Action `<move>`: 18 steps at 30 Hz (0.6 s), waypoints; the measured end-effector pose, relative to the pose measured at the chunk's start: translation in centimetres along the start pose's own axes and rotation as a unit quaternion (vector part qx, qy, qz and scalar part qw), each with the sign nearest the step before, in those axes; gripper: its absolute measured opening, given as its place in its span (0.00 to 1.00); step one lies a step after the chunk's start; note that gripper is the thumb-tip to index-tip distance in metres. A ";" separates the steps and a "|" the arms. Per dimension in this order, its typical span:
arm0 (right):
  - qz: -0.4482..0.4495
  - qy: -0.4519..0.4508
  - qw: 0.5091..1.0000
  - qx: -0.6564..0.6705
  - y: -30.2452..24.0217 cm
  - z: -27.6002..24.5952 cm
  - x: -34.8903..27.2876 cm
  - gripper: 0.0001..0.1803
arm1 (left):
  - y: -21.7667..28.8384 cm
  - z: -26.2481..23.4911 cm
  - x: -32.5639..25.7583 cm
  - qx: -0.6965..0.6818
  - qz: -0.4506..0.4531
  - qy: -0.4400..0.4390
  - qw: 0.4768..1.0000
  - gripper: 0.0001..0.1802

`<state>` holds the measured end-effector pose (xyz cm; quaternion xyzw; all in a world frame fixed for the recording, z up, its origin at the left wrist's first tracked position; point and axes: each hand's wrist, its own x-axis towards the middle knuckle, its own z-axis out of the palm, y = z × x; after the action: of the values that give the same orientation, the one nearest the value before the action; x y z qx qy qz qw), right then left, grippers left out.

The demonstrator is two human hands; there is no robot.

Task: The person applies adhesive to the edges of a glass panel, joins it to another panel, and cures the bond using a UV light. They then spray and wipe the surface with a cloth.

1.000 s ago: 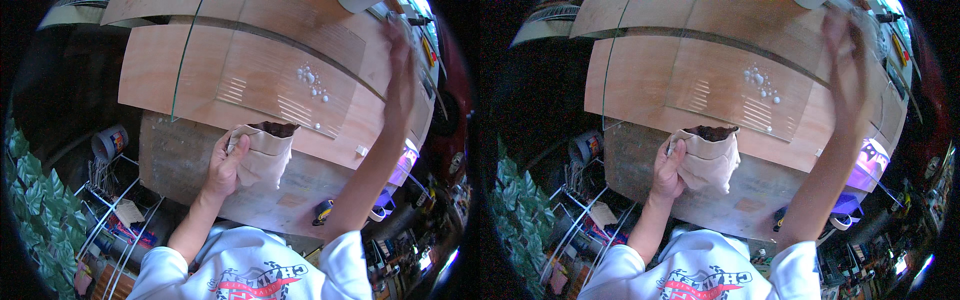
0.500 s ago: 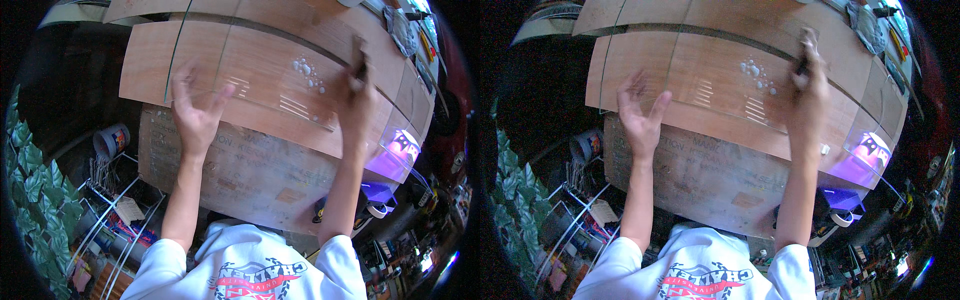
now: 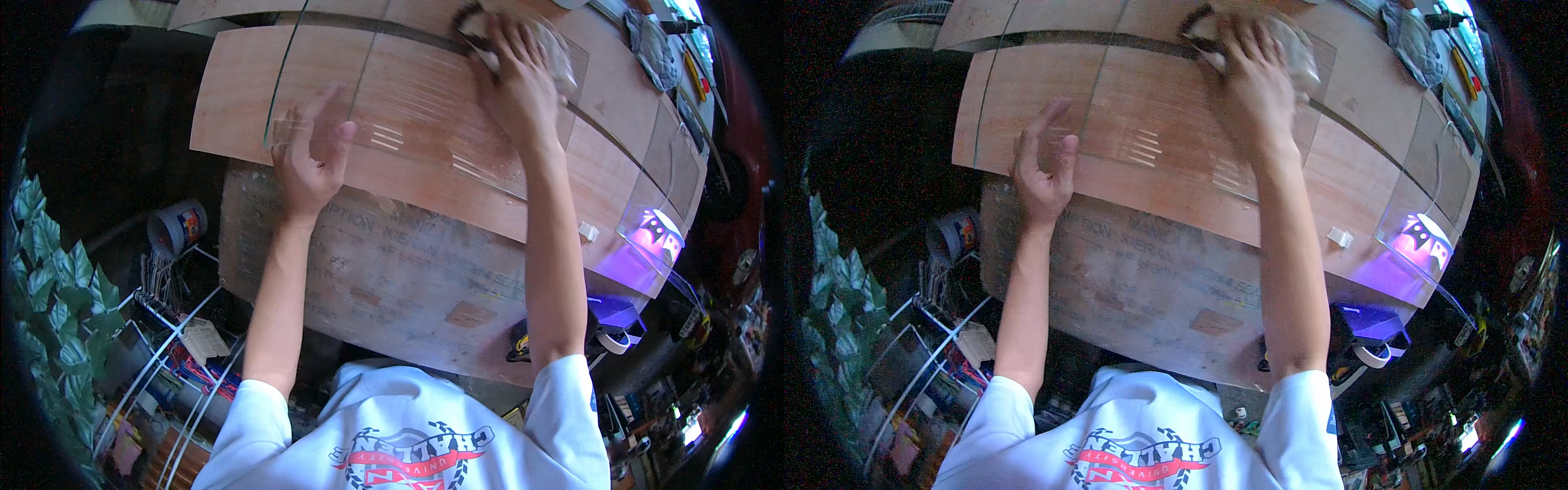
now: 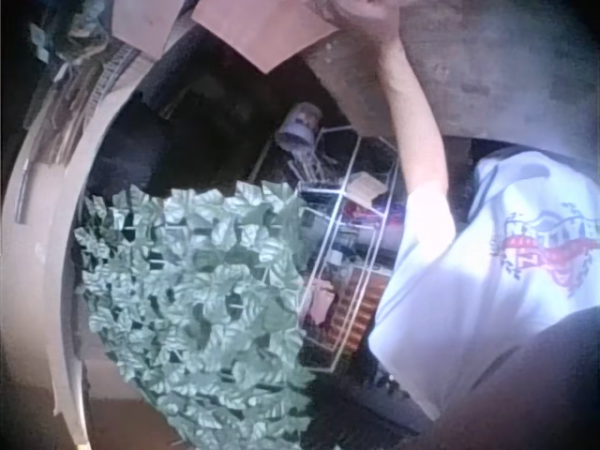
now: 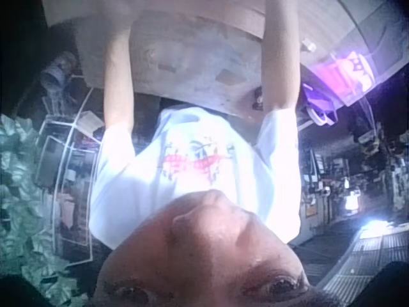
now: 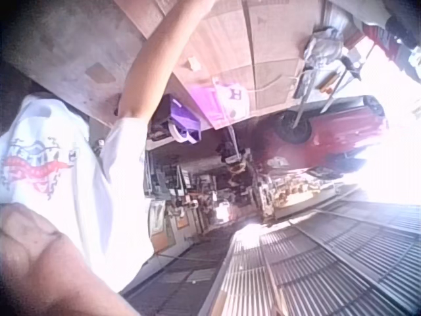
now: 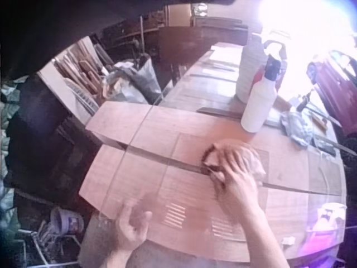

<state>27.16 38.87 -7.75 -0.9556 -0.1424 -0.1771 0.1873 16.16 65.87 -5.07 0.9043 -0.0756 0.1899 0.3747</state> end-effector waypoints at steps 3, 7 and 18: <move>-0.007 -0.153 0.981 0.117 -4.4 0.5 -2.0 0.35 | -0.7 -1.0 -0.3 0.066 0.047 -0.056 0.995 0.30; -0.027 -0.169 0.982 0.084 -7.7 -5.4 -8.2 0.33 | -1.8 -1.5 -0.6 0.061 0.068 -0.096 0.991 0.37; 0.007 -0.132 0.990 0.041 -6.7 -1.5 -5.6 0.36 | -2.6 -1.0 -0.7 0.000 0.042 -0.094 0.995 0.50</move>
<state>19.43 43.04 -6.61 -0.9631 -0.1660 -0.0420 0.2077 15.96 68.42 -6.37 0.9144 -0.1481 0.1192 0.3575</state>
